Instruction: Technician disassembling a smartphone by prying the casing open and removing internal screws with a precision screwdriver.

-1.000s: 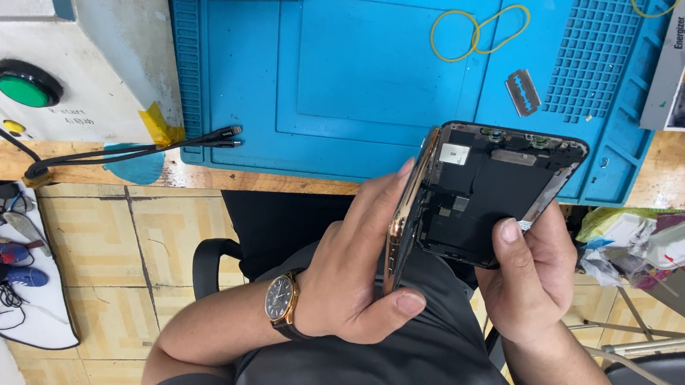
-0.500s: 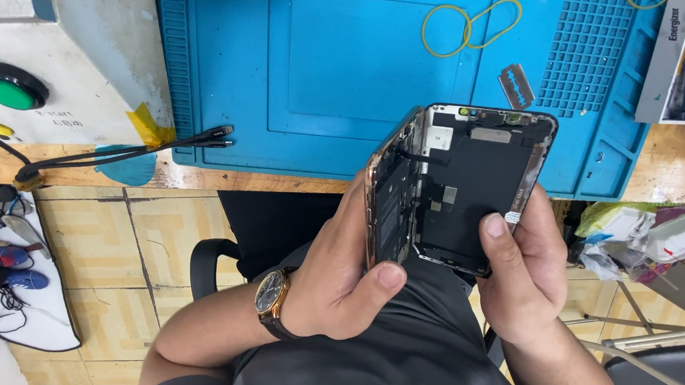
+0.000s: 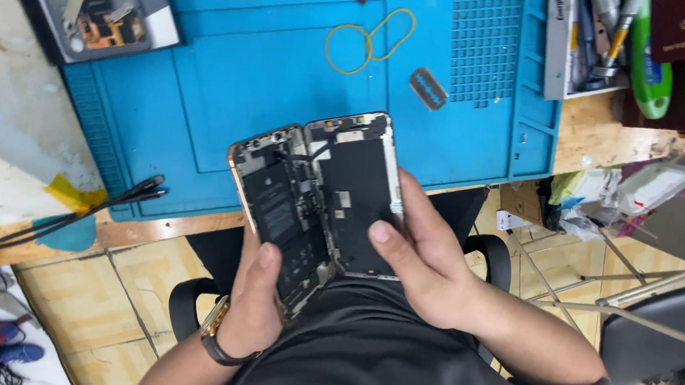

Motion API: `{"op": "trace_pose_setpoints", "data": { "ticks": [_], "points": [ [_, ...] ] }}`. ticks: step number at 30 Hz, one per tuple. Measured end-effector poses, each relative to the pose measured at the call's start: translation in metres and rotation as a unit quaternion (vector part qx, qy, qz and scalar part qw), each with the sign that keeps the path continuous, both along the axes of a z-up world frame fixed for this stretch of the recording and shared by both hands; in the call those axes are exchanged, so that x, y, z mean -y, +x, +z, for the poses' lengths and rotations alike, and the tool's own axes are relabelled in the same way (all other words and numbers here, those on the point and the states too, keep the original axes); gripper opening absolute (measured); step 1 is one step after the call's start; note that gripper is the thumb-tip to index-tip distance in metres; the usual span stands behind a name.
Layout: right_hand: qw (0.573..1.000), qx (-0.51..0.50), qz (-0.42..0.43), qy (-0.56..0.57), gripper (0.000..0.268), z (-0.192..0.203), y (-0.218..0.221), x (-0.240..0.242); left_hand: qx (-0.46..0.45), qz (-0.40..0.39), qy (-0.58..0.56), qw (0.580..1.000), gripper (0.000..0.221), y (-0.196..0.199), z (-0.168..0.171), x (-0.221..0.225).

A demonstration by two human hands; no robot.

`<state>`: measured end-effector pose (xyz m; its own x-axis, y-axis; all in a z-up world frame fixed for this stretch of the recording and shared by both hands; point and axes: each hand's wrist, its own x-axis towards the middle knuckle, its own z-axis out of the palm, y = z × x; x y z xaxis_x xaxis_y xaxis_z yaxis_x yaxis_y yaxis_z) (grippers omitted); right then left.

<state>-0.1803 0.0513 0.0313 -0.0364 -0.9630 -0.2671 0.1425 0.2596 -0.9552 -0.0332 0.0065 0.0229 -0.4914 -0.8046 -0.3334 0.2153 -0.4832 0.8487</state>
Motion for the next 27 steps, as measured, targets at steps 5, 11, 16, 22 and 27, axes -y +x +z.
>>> {"op": "trace_pose_setpoints", "data": {
  "ticks": [5, 11, 16, 22, 27],
  "points": [
    [0.993, -0.065, 0.071, 0.075, 0.062, 0.008, -0.014, 0.007, 0.076, 0.003, 0.055, 0.996, 0.063, 0.007, -0.004, 0.006],
    [0.98, -0.117, 0.117, 0.108, 0.067, 0.006, -0.018, 0.009, 0.298, -0.02, 0.144, 0.943, 0.074, 0.015, 0.001, 0.017],
    [0.97, -0.135, 0.147, 0.135, 0.069, 0.004, -0.025, 0.009, 0.43, -0.11, 0.128, 0.887, 0.083, 0.015, 0.007, 0.019],
    [0.941, -0.252, 0.197, 0.111, 0.063, 0.014, -0.054, 0.005, 0.356, -0.118, -0.005, 0.927, 0.079, 0.006, 0.011, 0.022],
    [0.717, -0.696, -0.009, -0.044, 0.014, 0.019, -0.117, -0.006, 0.379, -0.163, 0.06, 0.909, 0.083, 0.014, 0.006, 0.02]
  ]
}}
